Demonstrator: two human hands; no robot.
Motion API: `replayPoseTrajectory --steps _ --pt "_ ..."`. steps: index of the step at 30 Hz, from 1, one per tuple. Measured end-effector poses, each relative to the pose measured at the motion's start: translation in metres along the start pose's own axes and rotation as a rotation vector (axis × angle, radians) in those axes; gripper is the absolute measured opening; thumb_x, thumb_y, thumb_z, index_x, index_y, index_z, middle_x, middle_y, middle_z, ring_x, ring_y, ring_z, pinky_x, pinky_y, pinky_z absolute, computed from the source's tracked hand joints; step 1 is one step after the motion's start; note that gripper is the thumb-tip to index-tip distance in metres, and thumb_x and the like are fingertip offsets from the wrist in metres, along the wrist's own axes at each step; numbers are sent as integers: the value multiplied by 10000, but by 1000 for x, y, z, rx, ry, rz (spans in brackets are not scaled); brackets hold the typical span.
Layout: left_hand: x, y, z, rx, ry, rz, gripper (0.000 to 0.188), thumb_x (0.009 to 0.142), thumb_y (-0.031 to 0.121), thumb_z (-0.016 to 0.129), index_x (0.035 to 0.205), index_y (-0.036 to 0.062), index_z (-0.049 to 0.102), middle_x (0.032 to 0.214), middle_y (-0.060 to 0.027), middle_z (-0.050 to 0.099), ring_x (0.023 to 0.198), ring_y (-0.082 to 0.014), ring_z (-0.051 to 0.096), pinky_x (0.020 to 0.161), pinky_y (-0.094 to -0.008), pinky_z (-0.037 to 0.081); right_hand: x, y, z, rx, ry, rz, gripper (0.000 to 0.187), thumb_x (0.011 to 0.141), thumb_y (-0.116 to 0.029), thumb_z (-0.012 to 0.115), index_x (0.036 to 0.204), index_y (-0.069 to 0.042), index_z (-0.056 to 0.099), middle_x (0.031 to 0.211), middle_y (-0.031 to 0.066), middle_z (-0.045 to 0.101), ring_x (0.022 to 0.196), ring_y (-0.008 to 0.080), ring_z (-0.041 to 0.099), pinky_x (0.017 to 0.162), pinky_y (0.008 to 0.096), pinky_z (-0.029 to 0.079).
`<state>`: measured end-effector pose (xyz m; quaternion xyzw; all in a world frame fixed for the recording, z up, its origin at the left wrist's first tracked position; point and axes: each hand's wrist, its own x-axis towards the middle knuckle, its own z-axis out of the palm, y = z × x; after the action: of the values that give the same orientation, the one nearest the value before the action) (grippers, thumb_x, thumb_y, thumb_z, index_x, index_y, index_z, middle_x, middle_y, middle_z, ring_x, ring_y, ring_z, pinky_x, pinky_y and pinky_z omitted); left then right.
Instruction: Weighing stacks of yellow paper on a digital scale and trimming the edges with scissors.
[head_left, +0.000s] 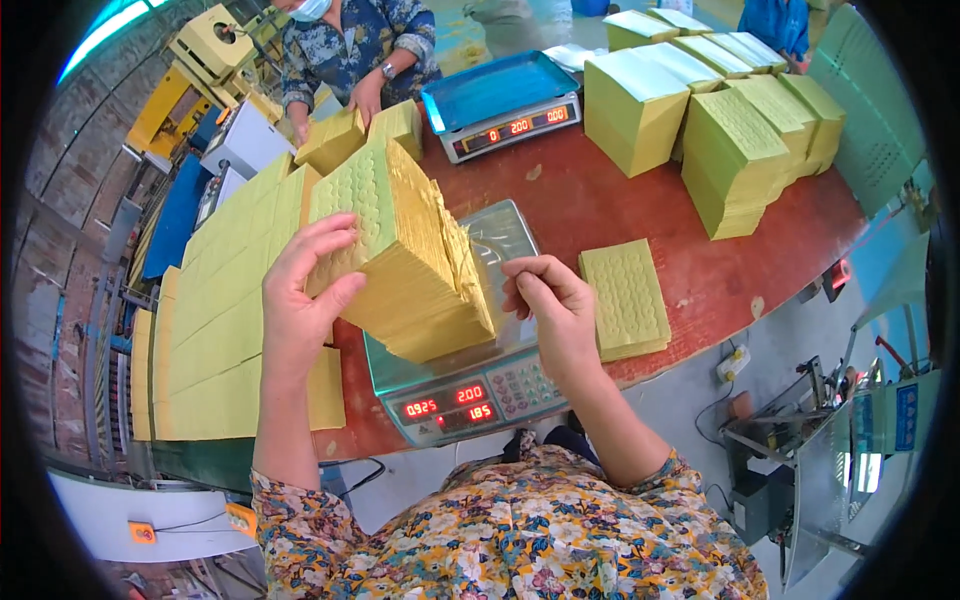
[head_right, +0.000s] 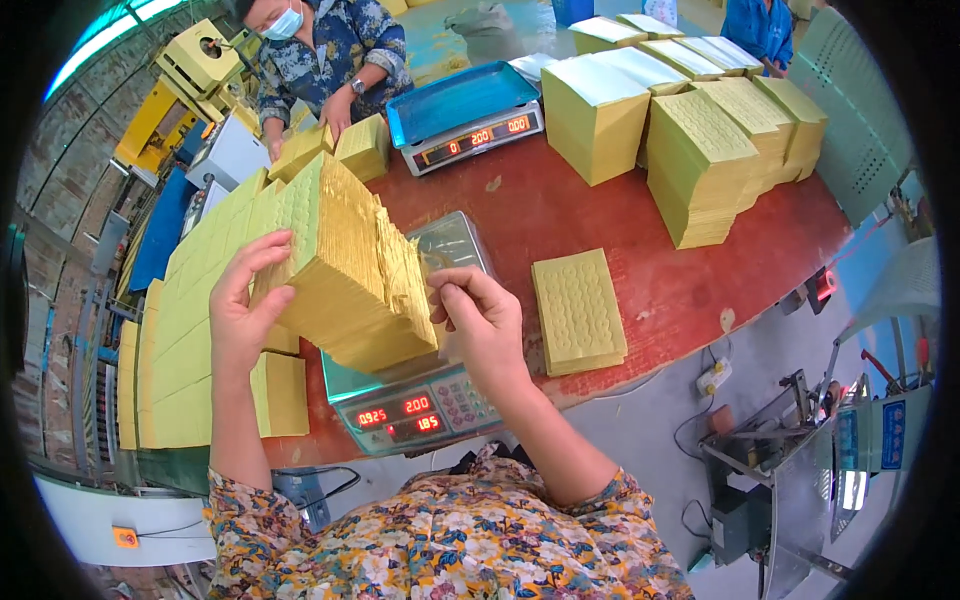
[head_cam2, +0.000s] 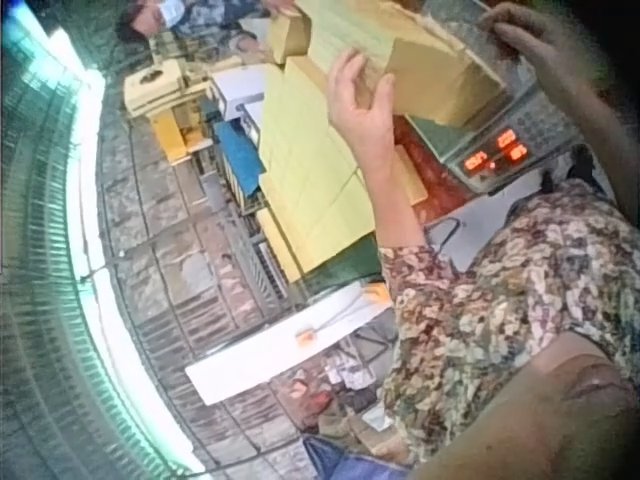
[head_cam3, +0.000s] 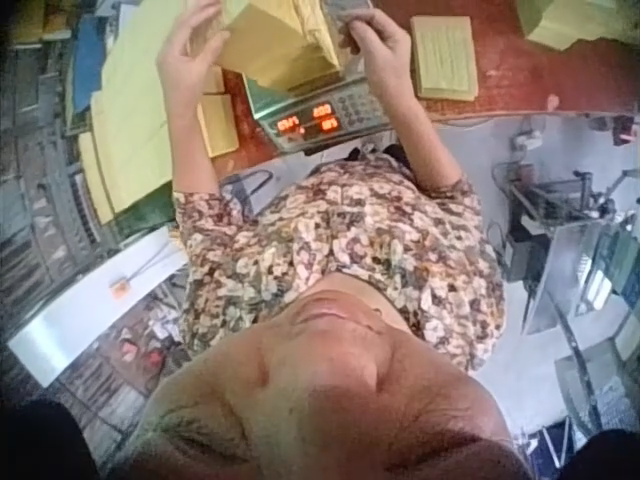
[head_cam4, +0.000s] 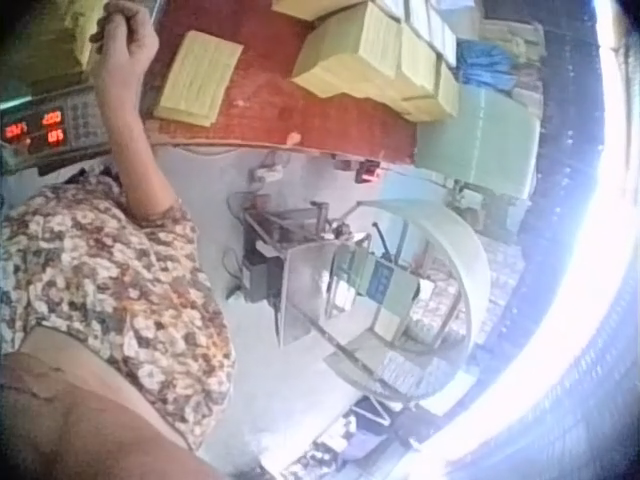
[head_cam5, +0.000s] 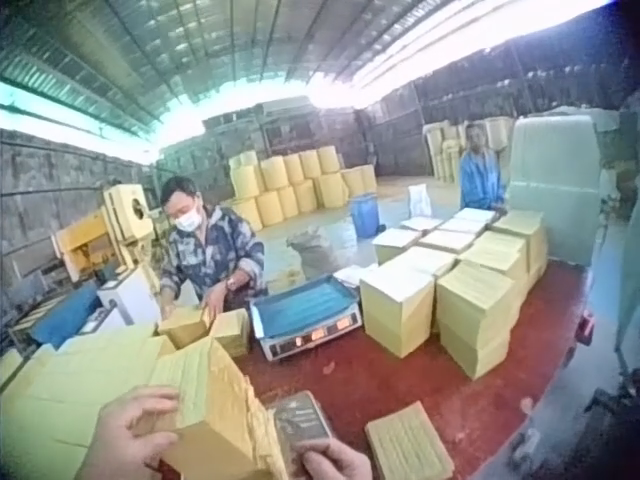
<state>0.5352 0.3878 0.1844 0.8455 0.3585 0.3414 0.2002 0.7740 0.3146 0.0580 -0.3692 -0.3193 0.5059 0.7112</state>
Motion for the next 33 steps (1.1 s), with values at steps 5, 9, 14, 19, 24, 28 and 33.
replayPoseTrajectory --steps 5,9,14,19,24,28,33 --pt "2 -2 4 -39 -16 -13 526 730 -2 696 1246 21 596 1383 -141 549 1308 -265 496 1125 -392 358 4 8 -5 -35 -58 77 165 961 -45 531 1027 -2 677 841 16 648 716 79 594 642 231 453" --pt "4 3 12 184 -12 55 675 699 77 771 1331 31 539 1442 -136 489 1355 -265 448 1130 -396 352 2 14 0 -88 -140 89 141 932 -93 629 1024 6 671 822 0 642 710 57 588 624 222 468" --pt "3 -9 4 -64 -45 -4 607 867 270 677 1375 -8 494 1462 -148 461 1391 -257 399 1150 -412 320 15 6 13 -269 -150 30 197 900 -161 666 961 27 673 751 35 656 677 70 591 597 257 469" --pt "16 -22 -7 -470 407 -522 587 1002 413 532 1394 -18 462 1456 -135 468 1356 -233 433 1122 -375 339 39 1 25 -452 -170 26 256 856 -222 681 911 28 679 733 112 683 667 139 630 620 315 491" --pt "17 -41 -2 -831 121 -831 576 984 424 554 1402 35 481 1369 -100 563 1255 -197 534 1055 -344 416 42 2 33 -683 -166 -13 218 873 -142 650 944 64 655 801 131 703 695 152 666 633 316 523" --pt "8 -53 0 -898 54 -804 524 977 395 577 1368 52 517 1275 -74 627 1155 -181 602 988 -352 471 46 -3 36 -728 -161 -89 211 859 -133 648 932 65 658 797 159 704 666 174 671 618 328 527" --pt "-10 -64 -5 -1000 114 -805 471 977 379 571 1338 77 551 1271 -63 628 1137 -178 606 959 -361 488 49 -6 49 -791 -149 -100 209 787 -179 655 863 12 689 840 203 704 806 373 685 741 440 530"
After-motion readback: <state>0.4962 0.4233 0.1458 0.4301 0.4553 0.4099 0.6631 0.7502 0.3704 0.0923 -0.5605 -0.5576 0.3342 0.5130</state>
